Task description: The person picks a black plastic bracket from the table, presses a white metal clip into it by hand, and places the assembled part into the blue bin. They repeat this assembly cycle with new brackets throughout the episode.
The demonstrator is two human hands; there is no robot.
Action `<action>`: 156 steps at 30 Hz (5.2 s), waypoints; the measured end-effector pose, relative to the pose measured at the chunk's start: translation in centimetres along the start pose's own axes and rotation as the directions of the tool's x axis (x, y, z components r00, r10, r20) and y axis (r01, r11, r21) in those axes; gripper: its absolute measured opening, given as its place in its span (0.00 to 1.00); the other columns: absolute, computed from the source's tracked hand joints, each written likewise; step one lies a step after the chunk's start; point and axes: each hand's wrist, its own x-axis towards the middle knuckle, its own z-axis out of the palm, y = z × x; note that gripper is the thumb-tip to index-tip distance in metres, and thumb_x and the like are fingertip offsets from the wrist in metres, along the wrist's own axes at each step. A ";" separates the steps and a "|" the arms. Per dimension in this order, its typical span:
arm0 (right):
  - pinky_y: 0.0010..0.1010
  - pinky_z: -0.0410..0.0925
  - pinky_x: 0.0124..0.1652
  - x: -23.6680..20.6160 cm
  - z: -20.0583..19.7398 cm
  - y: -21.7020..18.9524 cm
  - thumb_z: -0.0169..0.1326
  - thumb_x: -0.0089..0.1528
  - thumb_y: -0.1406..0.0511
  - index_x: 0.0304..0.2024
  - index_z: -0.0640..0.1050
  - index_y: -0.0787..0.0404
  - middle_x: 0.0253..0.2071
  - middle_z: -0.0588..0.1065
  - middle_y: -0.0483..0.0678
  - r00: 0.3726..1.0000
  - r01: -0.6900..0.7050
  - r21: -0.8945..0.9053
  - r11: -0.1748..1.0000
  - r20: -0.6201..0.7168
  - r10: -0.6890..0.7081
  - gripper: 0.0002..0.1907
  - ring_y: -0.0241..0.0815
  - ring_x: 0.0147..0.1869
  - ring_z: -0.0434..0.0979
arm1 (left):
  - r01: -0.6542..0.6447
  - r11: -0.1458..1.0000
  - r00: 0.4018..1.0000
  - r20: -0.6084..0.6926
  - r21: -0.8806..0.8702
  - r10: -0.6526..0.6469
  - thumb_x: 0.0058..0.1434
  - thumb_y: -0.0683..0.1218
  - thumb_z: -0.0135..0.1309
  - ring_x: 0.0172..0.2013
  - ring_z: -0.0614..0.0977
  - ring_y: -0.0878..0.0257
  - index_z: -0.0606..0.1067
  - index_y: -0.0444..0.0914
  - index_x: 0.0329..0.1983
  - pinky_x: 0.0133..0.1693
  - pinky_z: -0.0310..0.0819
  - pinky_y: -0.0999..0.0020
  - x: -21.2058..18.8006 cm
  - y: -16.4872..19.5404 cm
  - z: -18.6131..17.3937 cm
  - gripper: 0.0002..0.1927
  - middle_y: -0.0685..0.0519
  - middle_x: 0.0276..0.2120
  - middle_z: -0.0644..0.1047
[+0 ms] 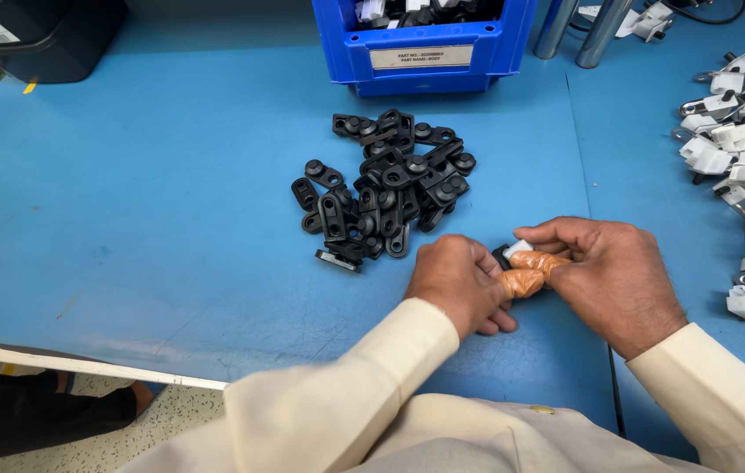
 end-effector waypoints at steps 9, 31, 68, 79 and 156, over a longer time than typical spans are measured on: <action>0.26 0.73 0.39 0.2 -0.1 0.3 0.55 0.58 0.77 0.49 0.86 0.56 0.40 0.86 0.50 0.994 -0.106 0.139 0.985 0.046 0.101 0.20 0.37 0.37 0.80 | 0.073 0.995 0.997 0.020 -0.064 -0.071 0.65 0.40 0.56 0.27 0.88 0.54 0.77 0.26 0.37 0.23 0.83 0.68 0.0 1.1 0.2 0.09 0.41 0.29 0.83; 0.34 0.76 0.32 1.0 -2.2 -3.7 0.62 0.59 0.69 0.47 0.82 0.63 0.30 0.84 0.52 0.953 -0.088 -0.137 0.987 0.275 0.123 0.13 0.40 0.27 0.82 | 0.086 0.996 0.996 -0.015 0.018 -0.086 0.62 0.33 0.52 0.30 0.89 0.53 0.76 0.28 0.42 0.26 0.86 0.69 -1.4 1.7 0.5 0.06 0.39 0.35 0.83; 0.20 0.51 0.15 -0.9 0.2 0.5 0.57 0.64 0.62 0.42 0.77 0.62 0.27 0.73 0.46 0.798 -0.602 0.477 0.640 0.377 0.470 0.10 0.30 0.21 0.64 | 0.181 0.866 0.980 0.016 -0.465 -0.196 0.62 0.33 0.52 0.36 0.87 0.50 0.62 0.43 0.55 0.33 0.86 0.64 -2.6 0.9 -0.2 0.22 0.37 0.42 0.81; 0.16 0.53 0.15 -0.5 -0.7 0.0 0.53 0.64 0.61 0.41 0.78 0.64 0.29 0.75 0.45 0.697 -0.713 0.510 0.481 0.591 0.407 0.12 0.27 0.23 0.64 | 0.099 0.900 0.990 0.129 -0.425 -0.048 0.62 0.34 0.51 0.32 0.87 0.53 0.66 0.37 0.56 0.29 0.86 0.65 -2.4 0.3 -1.0 0.20 0.36 0.39 0.82; 0.22 0.56 0.21 -3.4 1.6 -1.6 0.51 0.67 0.59 0.44 0.80 0.65 0.27 0.73 0.42 0.860 -0.488 0.663 0.567 0.258 0.440 0.15 0.29 0.25 0.65 | 0.062 0.893 0.991 -0.077 -0.445 -0.107 0.62 0.36 0.54 0.27 0.87 0.53 0.65 0.40 0.60 0.26 0.86 0.64 -3.1 1.4 -0.1 0.23 0.41 0.34 0.81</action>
